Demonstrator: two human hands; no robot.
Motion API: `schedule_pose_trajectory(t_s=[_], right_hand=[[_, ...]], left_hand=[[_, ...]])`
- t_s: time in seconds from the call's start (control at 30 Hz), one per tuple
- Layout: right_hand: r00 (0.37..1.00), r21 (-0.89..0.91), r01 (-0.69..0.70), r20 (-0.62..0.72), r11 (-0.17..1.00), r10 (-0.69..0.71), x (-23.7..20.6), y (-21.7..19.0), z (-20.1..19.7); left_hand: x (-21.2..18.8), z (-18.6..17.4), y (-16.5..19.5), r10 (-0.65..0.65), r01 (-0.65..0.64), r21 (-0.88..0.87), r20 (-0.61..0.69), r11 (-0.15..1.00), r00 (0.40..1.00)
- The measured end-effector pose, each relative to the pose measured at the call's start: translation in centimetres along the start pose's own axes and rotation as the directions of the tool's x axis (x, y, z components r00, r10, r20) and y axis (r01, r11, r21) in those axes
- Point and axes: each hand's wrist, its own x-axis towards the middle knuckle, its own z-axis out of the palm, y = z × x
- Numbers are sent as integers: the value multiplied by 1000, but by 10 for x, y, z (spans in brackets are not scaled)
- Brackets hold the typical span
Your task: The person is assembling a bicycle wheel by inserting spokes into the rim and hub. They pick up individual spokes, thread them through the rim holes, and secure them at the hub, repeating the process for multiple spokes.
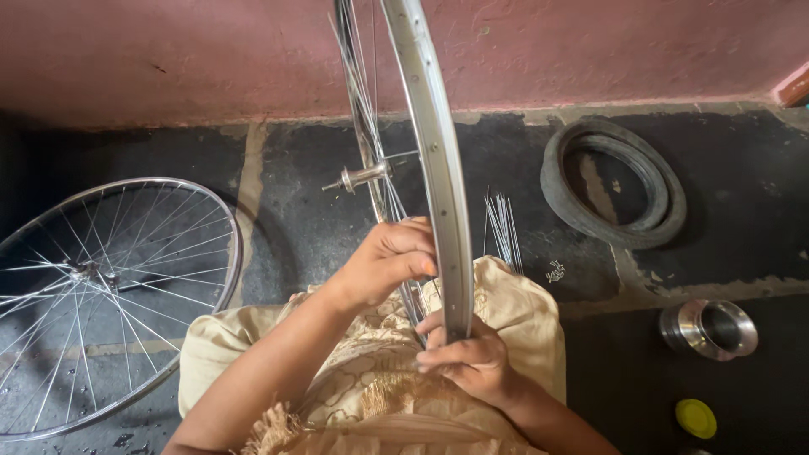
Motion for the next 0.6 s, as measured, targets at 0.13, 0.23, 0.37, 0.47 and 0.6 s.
schedule_pose_trajectory(t_s=[0.13,0.23,0.37,0.47,0.6], right_hand=[[993,74,-114,32,991,112,3,5,8],[990,77,-137,25,988,136,5,8,9],[998,207,-52,-10,977,56,3,7,7],[1000,-56,9,-9,998,-9,5,13,10],[999,-1,-41,-23,999,41,4,15,10]], left_hand=[[11,2,-3,-155,142,-153,-78,978,985],[10,-4,-3,-145,122,-161,-136,979,980],[1,-6,-6,-34,33,-26,-27,999,999],[5,-7,-11,-185,173,-119,-96,978,978],[8,-9,-15,-83,68,-134,-107,989,991]])
